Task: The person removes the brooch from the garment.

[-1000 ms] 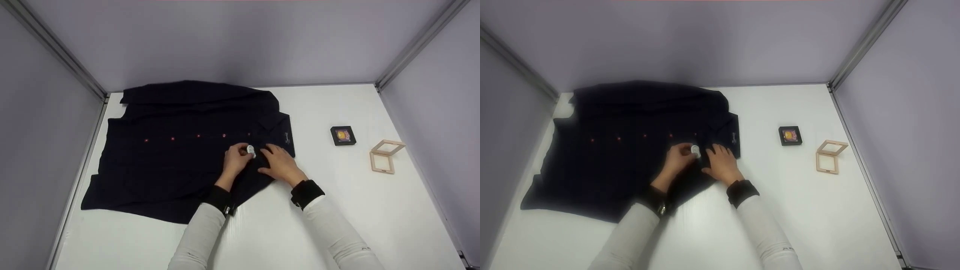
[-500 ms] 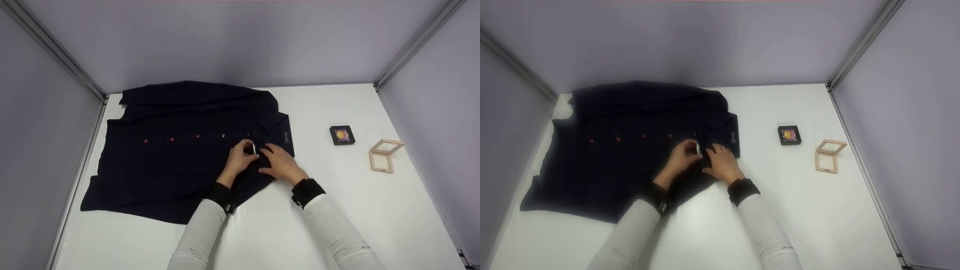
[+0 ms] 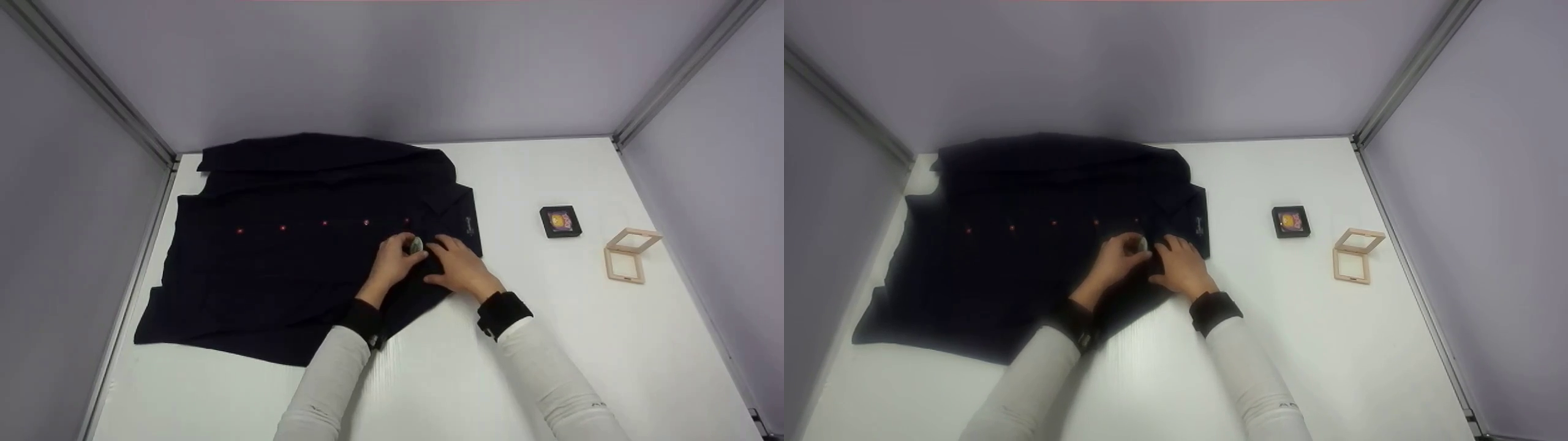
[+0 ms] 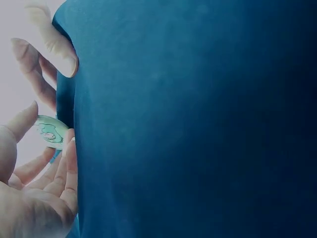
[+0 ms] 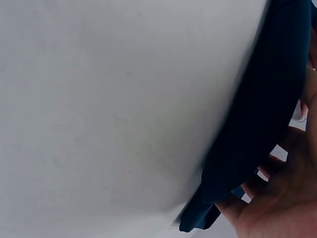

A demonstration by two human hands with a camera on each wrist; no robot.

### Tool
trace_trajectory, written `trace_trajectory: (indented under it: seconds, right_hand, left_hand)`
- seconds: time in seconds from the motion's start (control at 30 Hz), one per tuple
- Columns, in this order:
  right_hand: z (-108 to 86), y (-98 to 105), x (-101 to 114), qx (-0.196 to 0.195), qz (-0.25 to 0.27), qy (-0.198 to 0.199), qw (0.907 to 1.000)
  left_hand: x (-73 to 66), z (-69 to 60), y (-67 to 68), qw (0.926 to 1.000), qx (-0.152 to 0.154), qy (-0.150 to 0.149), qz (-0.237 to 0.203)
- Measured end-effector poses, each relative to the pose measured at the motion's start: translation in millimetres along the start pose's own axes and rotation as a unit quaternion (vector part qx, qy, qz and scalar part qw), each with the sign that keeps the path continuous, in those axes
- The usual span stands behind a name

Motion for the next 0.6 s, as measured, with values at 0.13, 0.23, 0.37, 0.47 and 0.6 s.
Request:
trace_trajectory:
  seconds: [0.13,0.23,0.37,0.47,0.6]
  right_hand:
    - [-0.1,2,0,-0.006,0.005,0.001,1.0]
    - [-0.8,3,0,-0.009,0.009,0.001,0.9999]
    - [-1.8,3,0,-0.009,0.011,0.003,0.9999]
    - [-2.1,1,0,-0.007,0.011,0.004,0.9999]
    - [-2.7,2,0,-0.014,0.011,0.006,0.9998]
  left_hand:
    - [-0.8,0.1,2.2,0.9995,-0.003,-0.001,0.031]
    - [-0.8,-2.1,4.0,0.9992,-0.003,0.004,0.04]
    - [0.6,-7.7,6.6,0.9988,0.0,0.015,0.047]
    - [2.6,-11.9,9.2,0.9985,0.0,0.024,0.048]
    - [3.2,-14.5,12.5,0.9991,0.002,0.019,0.039]
Point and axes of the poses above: each hand's wrist, its own z-axis towards the middle knuckle, its own y-axis out of the back of the hand, x = y × z, the point moved 7 cm from there along z, towards the middle knuckle, and after that the axes turned 5 degrees about -y, right-handed, at the moved point
